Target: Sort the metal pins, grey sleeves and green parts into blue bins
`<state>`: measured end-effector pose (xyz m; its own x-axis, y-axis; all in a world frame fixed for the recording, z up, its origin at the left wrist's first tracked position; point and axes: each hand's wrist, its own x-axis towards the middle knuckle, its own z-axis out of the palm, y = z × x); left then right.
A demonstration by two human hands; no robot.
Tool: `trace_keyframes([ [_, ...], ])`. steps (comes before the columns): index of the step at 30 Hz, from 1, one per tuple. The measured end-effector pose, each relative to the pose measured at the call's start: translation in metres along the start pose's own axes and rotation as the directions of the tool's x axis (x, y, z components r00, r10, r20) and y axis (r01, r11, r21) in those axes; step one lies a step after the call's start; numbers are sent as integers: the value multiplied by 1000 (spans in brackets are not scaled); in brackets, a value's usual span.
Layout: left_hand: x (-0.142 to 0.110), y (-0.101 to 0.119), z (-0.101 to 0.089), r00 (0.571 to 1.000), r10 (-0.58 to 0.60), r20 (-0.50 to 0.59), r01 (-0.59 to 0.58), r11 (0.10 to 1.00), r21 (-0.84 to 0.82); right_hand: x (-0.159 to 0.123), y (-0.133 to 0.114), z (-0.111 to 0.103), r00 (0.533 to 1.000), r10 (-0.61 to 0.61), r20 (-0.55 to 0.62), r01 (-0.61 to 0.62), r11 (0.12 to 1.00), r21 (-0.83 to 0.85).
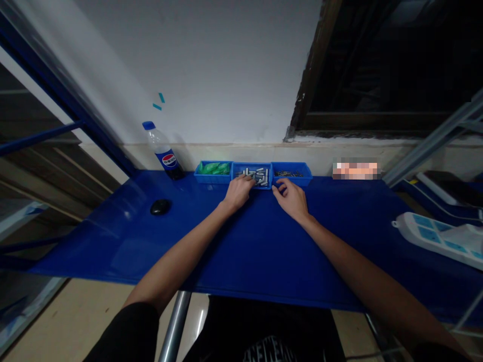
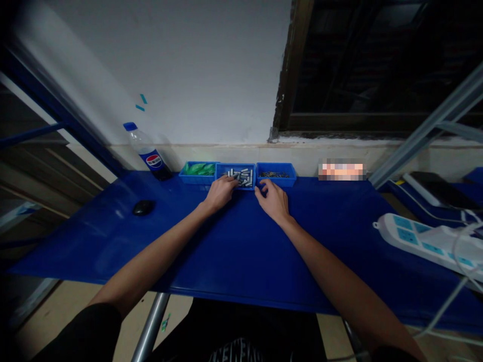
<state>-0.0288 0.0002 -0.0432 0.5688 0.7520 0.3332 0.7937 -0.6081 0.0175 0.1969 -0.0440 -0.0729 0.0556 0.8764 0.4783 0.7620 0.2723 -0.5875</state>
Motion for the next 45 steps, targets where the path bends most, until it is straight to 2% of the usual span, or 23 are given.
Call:
trace_keyframes([
  [3,-4,-1,2,1000,11,-1,-11,1000,-8,5,4,7,1000,-9,2,9,988,151],
  [10,-11,-3,-1,997,70,19,-71,997,21,22,5,18,994,16,106,-59,910,410],
  [14,-17,-3,-3,989,140,36,-141,990,16,30,5,12,974,9,228,-129,846,518],
  [17,-20,2,-3,988,155,27,-155,988,-3,29,6,8,958,-56,282,-93,868,488],
  [21,-16,16,0,991,127,35,-126,992,-8,26,9,8,961,-119,249,16,925,381],
  [27,-3,35,3,994,17,108,-16,1000,-3,24,13,11,964,-108,243,21,942,336],
  [31,-1,37,5,992,28,124,-28,1000,2,22,15,10,969,-118,217,47,951,304],
  [35,-3,37,10,995,23,95,-22,1000,-9,20,18,9,965,-134,225,71,961,268],
  [45,-8,36,8,998,-27,63,39,978,-203,16,16,-4,934,-253,253,220,964,151],
])
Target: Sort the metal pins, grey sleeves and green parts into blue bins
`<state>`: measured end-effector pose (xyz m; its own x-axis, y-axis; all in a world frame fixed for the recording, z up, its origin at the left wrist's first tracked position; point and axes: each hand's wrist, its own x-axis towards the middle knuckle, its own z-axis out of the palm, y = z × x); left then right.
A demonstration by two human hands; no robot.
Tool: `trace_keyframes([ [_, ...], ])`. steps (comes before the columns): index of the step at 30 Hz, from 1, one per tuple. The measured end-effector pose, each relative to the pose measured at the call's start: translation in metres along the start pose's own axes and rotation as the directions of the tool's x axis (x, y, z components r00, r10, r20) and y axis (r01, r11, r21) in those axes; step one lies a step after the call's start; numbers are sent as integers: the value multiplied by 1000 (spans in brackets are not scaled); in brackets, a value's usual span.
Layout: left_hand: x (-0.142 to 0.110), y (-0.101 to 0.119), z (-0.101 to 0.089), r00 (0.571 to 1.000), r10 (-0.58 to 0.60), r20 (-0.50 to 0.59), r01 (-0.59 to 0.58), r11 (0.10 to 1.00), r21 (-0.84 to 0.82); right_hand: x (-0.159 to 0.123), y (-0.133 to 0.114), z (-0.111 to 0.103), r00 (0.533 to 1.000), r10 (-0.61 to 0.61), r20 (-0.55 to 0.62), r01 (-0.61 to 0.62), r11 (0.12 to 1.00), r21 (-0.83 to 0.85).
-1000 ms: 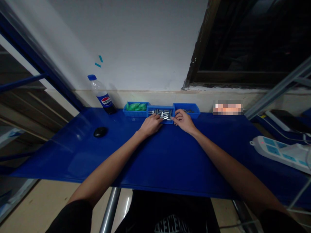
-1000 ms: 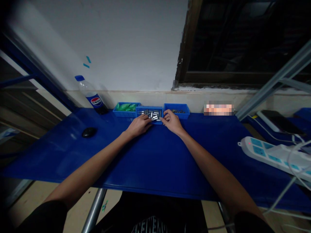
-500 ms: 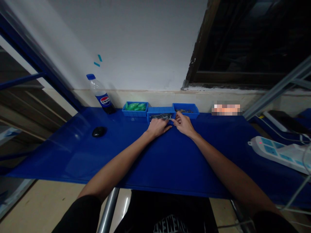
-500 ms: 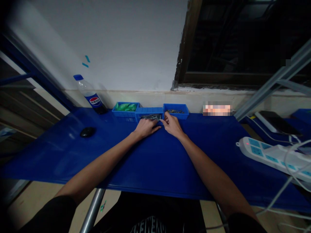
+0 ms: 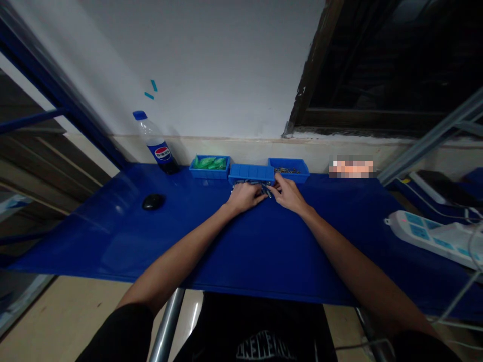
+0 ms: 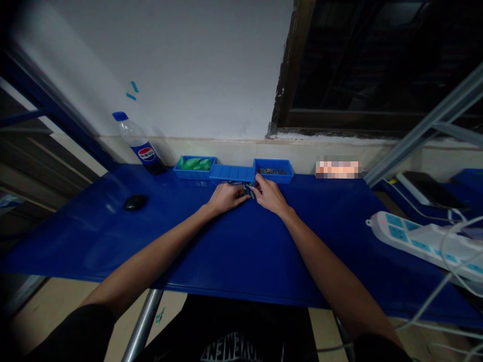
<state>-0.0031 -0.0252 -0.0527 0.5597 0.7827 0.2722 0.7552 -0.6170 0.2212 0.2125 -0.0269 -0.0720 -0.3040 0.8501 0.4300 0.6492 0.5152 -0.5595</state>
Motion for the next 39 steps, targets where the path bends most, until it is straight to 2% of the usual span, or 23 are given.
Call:
trace_keyframes([
  [5,-1,-2,-1,998,-3,-70,-1,998,-55,-2,-3,-10,999,-3,49,5,999,-39],
  [10,-3,-2,-5,997,50,-66,-51,999,-6,-5,-5,-13,997,43,68,-38,997,-71],
  [19,-18,-14,-11,982,159,-100,-159,987,6,-7,-6,-9,997,-60,-54,52,989,-135],
  [23,-24,-20,-17,965,165,-202,-185,979,-85,-1,-8,-12,994,-64,-85,56,994,-90],
  [26,-30,-25,-21,957,114,-266,-156,978,-141,6,-9,-16,996,-24,-91,25,1000,10],
  [30,-39,-32,-20,954,-57,-295,13,989,-148,18,-13,-19,994,52,-91,-27,967,252],
  [32,-42,-33,-17,949,-121,-291,83,987,-140,29,-14,-21,991,97,-89,-59,931,360],
  [34,-43,-33,-14,957,-137,-257,105,986,-132,44,-13,-23,987,149,-55,-113,901,419],
  [36,-43,-30,-10,970,-136,-204,111,986,-127,61,-11,-25,979,206,7,-192,903,385],
  [39,-43,-24,-6,984,-121,-133,106,988,-115,87,-5,-27,956,288,64,-295,932,209],
])
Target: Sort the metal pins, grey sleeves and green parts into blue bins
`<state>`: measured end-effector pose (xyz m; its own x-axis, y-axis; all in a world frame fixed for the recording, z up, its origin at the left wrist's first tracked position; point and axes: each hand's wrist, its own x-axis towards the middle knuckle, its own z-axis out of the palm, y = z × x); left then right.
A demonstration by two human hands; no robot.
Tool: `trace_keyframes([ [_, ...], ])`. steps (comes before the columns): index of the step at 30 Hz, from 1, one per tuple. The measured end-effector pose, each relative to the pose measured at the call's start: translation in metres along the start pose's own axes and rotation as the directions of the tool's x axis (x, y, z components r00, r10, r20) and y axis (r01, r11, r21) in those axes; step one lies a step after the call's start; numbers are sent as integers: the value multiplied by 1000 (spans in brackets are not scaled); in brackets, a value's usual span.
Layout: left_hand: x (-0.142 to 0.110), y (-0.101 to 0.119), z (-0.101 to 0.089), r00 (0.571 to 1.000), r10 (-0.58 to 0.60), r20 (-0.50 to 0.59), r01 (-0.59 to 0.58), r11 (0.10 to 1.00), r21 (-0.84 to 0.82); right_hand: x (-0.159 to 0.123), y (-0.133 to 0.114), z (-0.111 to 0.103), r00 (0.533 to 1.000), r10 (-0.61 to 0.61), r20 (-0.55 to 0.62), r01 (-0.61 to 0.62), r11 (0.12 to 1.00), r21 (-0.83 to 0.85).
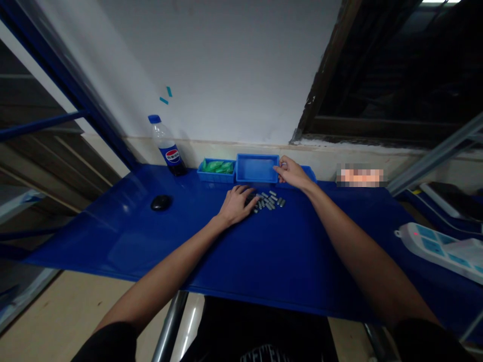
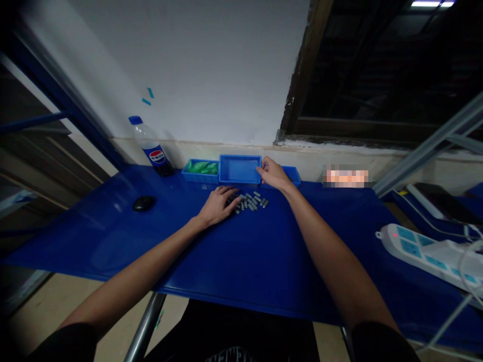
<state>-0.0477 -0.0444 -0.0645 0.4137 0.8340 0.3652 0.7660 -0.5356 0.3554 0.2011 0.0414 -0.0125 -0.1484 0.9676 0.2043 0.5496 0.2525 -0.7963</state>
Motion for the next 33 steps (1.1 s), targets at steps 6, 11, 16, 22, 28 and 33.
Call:
trace_keyframes([
  [6,-1,11,4,985,83,150,-92,994,56,27,-4,11,961,251,-114,-255,967,-23],
  [11,2,20,6,974,69,218,-98,987,127,16,1,17,957,215,-195,-194,974,121],
  [16,5,29,1,973,120,199,-153,975,160,-26,14,3,926,-95,-366,10,974,-226],
  [22,9,39,8,945,140,295,-196,966,170,-68,43,-11,906,-157,-393,-112,807,-579],
  [28,10,43,16,955,114,275,-165,972,170,-71,69,-15,902,-177,-395,-22,893,-449],
  [33,10,41,8,975,155,159,-157,988,-1,-83,54,-16,816,-182,-549,-29,935,-353],
])
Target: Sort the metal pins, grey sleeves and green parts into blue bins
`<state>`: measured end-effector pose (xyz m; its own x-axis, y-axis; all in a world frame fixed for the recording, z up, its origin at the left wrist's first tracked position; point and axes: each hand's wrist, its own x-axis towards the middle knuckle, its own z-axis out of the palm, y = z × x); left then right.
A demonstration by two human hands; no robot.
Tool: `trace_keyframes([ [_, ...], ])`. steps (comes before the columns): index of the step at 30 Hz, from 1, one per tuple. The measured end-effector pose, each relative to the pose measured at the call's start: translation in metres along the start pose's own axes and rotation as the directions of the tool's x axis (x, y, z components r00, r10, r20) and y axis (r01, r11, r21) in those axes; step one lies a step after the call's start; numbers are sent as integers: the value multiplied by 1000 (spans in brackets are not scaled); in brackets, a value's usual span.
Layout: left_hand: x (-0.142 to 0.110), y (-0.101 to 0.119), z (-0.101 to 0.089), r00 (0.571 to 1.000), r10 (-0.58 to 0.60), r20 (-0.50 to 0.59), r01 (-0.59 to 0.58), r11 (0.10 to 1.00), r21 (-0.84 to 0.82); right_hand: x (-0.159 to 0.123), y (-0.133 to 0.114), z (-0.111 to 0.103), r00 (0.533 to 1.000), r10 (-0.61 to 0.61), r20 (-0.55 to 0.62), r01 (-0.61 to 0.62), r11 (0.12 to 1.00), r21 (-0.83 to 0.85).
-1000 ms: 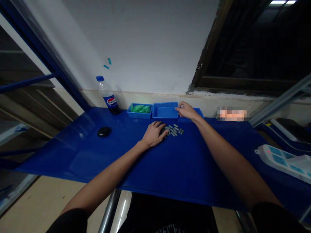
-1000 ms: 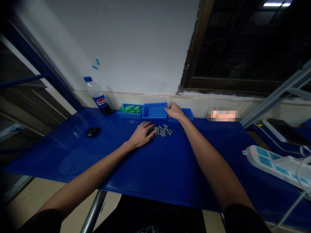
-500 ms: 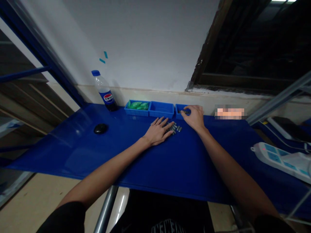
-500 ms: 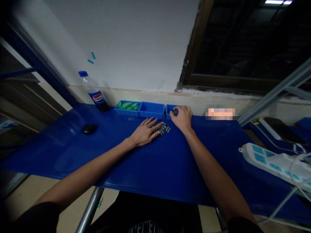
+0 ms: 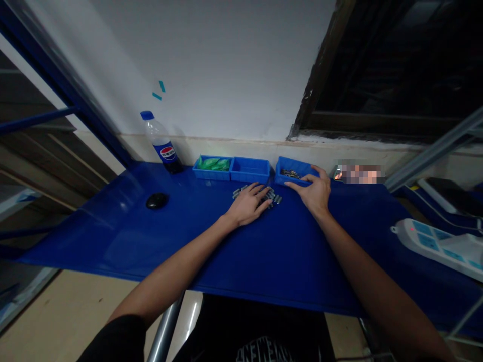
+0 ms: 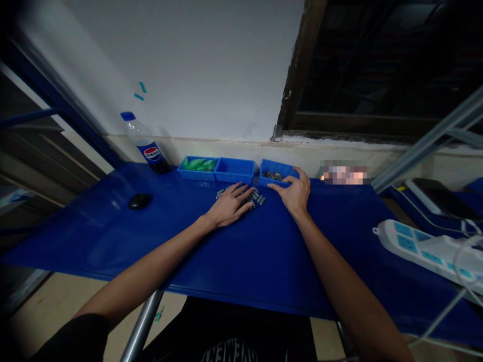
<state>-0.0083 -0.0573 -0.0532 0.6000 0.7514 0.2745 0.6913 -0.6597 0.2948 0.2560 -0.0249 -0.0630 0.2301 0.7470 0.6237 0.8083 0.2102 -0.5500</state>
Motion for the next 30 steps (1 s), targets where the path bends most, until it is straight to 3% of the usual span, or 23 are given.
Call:
trace_keyframes([
  [3,-1,-3,-9,992,-39,-121,10,971,-239,-3,-23,-11,994,-32,-107,37,999,39],
  [5,-1,-6,-12,977,-133,-168,44,891,-452,-6,-41,-16,988,-38,-148,52,995,90],
  [7,0,-9,-12,948,-278,-152,102,722,-684,-10,-60,-16,988,-52,-149,73,987,141],
  [9,2,-12,-9,919,-384,-93,121,497,-859,-16,-77,-13,989,-64,-134,88,979,182],
  [12,4,-14,-4,913,-407,-37,64,233,-970,-26,-95,-5,990,-90,-105,116,955,274],
  [14,3,-14,-5,907,-416,-66,-9,139,-990,-32,-102,-3,990,-134,-39,139,925,354],
  [16,2,-15,-9,888,-445,-115,-77,102,-992,-35,-104,-3,982,-173,80,120,890,440],
  [20,1,-18,-22,855,-478,-203,-167,116,-979,-36,-101,-1,940,-164,300,-49,804,592],
  [23,2,-21,-27,834,-495,-243,-202,136,-970,-38,-93,9,945,-133,297,-78,793,604],
  [26,2,-25,-27,827,-507,-242,-202,134,-970,-42,-83,24,985,-59,165,-13,914,405],
  [28,3,-29,-25,820,-514,-254,-210,143,-967,-46,-77,33,985,-46,166,14,982,189],
  [30,3,-34,-22,813,-518,-267,-209,169,-963,-49,-74,41,975,-61,215,46,996,73],
])
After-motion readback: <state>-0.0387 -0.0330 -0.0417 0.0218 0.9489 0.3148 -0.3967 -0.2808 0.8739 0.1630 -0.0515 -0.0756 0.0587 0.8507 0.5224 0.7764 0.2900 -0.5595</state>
